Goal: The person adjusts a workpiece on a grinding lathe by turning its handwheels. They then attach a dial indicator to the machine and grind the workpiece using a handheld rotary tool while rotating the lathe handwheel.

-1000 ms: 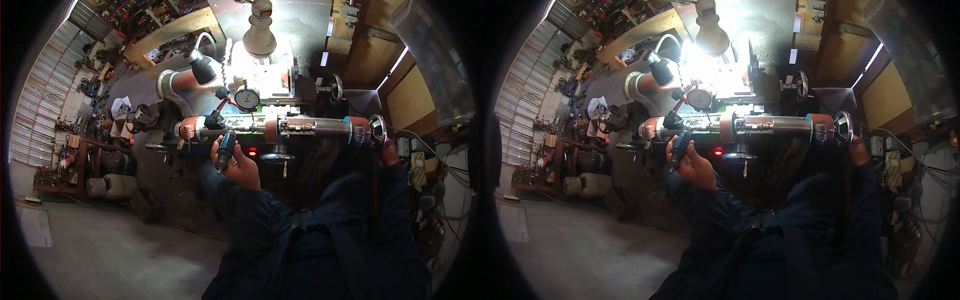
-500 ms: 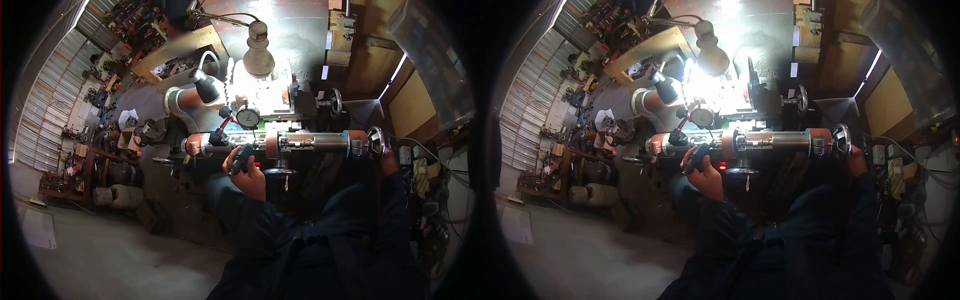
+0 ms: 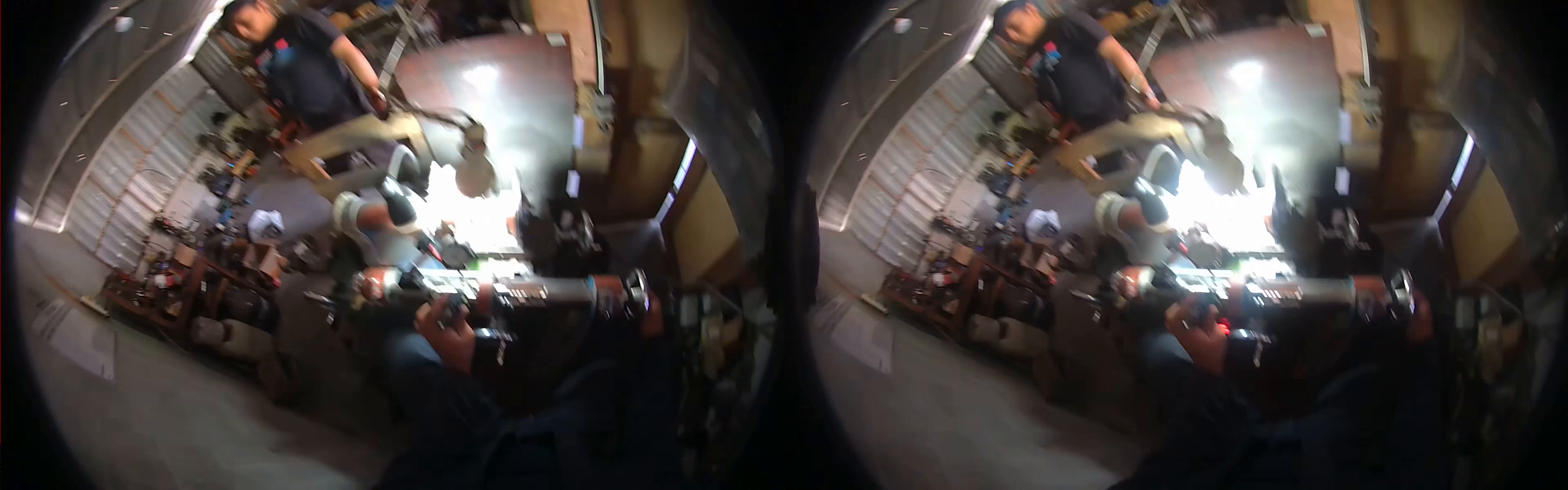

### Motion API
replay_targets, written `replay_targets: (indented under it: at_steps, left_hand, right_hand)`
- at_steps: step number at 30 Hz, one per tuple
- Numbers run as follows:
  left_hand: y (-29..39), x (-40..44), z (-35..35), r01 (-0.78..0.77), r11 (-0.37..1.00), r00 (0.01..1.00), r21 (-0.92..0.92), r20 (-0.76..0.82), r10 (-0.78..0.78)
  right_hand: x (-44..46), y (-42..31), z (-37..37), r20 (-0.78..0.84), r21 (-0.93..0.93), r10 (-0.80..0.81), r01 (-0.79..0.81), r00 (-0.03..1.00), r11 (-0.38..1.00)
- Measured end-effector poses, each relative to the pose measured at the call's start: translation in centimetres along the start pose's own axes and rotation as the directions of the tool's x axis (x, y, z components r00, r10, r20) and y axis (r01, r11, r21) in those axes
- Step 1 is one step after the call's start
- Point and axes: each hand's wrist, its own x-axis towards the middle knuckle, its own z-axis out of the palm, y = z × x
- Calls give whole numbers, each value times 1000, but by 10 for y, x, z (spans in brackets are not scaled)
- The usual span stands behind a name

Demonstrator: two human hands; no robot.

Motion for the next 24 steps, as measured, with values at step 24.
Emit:
replay_targets:
  at_steps: [24]
  left_hand:
    - [-6, 20, -23, -185, 979, 964, -86, -208, 164]
  right_hand:
    - [-1, 45, -22, 19, -277, -37, 40, 999, 960]
